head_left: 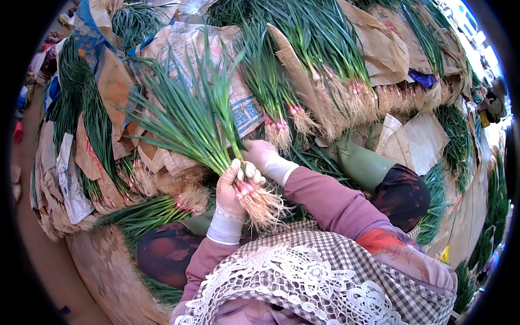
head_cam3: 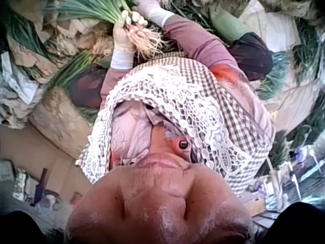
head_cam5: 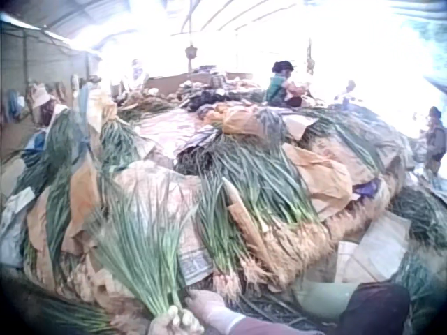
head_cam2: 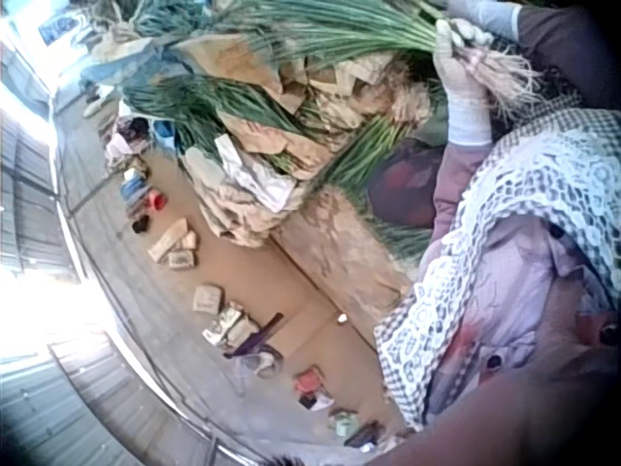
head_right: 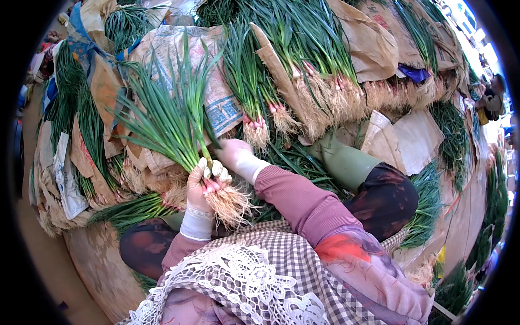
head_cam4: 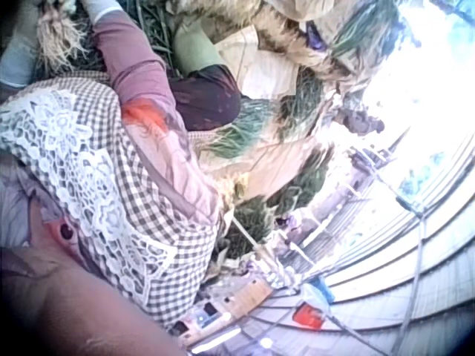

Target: The person sorts green onions by hand, peeling away outer leaves and organizing them into bundles while sitting among large piles of produce on a tarp.

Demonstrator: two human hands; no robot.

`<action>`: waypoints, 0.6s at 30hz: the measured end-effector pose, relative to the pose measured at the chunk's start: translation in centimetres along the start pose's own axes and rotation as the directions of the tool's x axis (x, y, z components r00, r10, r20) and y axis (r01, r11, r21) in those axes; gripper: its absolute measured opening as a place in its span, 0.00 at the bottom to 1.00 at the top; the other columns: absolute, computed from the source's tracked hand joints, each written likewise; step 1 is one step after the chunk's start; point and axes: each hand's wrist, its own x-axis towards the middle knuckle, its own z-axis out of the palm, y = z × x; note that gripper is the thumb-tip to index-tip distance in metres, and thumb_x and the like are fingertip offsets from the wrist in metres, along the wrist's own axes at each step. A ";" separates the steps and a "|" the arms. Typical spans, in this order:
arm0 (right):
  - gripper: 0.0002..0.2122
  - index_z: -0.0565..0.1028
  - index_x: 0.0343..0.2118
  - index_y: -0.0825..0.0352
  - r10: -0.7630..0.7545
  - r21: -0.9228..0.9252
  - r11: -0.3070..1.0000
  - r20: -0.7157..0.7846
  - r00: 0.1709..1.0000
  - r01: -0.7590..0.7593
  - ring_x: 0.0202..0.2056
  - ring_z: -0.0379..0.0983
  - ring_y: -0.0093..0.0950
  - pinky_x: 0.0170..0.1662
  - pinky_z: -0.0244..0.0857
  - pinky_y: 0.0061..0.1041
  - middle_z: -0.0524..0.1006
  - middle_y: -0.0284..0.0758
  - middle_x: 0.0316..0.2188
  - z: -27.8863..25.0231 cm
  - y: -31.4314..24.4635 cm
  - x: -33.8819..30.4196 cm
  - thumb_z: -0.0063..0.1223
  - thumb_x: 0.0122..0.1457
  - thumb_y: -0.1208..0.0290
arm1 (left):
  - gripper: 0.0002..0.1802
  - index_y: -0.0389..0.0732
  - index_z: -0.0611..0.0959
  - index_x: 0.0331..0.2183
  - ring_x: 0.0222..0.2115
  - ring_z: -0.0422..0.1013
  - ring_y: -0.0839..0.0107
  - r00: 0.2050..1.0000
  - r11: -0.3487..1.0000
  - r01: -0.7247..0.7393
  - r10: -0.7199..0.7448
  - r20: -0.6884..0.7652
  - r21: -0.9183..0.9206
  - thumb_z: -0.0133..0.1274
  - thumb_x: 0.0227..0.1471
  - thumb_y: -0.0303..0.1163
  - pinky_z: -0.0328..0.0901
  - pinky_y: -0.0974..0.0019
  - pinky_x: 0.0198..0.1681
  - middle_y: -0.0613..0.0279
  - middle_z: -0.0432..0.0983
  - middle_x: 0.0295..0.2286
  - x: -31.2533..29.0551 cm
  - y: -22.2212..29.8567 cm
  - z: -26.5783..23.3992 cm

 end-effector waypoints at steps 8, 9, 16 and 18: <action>0.12 0.72 0.27 0.66 -0.017 -0.140 0.989 0.260 0.965 0.055 0.27 0.70 0.30 0.33 0.63 0.28 0.74 0.36 0.26 -6.9 -0.1 -3.1 0.44 0.48 0.62 | 0.12 0.38 0.70 0.18 0.20 0.67 0.66 0.861 0.961 0.003 0.139 -0.490 0.277 0.45 0.48 0.32 0.65 0.61 0.29 0.59 0.69 0.17 1.0 0.4 -2.8; 0.11 0.70 0.25 0.66 -0.161 -0.281 0.953 -0.138 0.977 0.117 0.27 0.70 0.29 0.32 0.63 0.30 0.73 0.35 0.24 -7.9 2.7 -0.6 0.45 0.48 0.62 | 0.10 0.37 0.70 0.18 0.20 0.67 0.68 0.851 0.964 0.001 0.139 -0.506 0.266 0.46 0.47 0.30 0.66 0.64 0.28 0.59 0.69 0.17 1.2 -0.1 -2.8; 0.16 0.68 0.35 0.67 0.291 -0.406 0.835 -0.246 0.924 -0.371 0.35 0.67 0.39 0.40 0.60 0.31 0.71 0.45 0.30 -13.3 8.5 4.6 0.45 0.47 0.62 | 0.11 0.37 0.70 0.19 0.25 0.68 0.65 0.899 0.968 0.064 0.050 -0.435 0.244 0.43 0.48 0.32 0.65 0.60 0.33 0.56 0.71 0.22 1.7 -0.3 -2.8; 0.15 0.69 0.35 0.68 0.308 0.135 0.946 -0.098 0.946 -0.294 0.34 0.68 0.34 0.39 0.61 0.30 0.72 0.39 0.29 -15.3 6.0 4.5 0.46 0.47 0.63 | 0.11 0.36 0.70 0.20 0.25 0.68 0.64 0.890 0.965 0.066 0.057 -0.453 0.252 0.43 0.48 0.33 0.65 0.60 0.33 0.54 0.71 0.24 1.6 -0.2 -2.4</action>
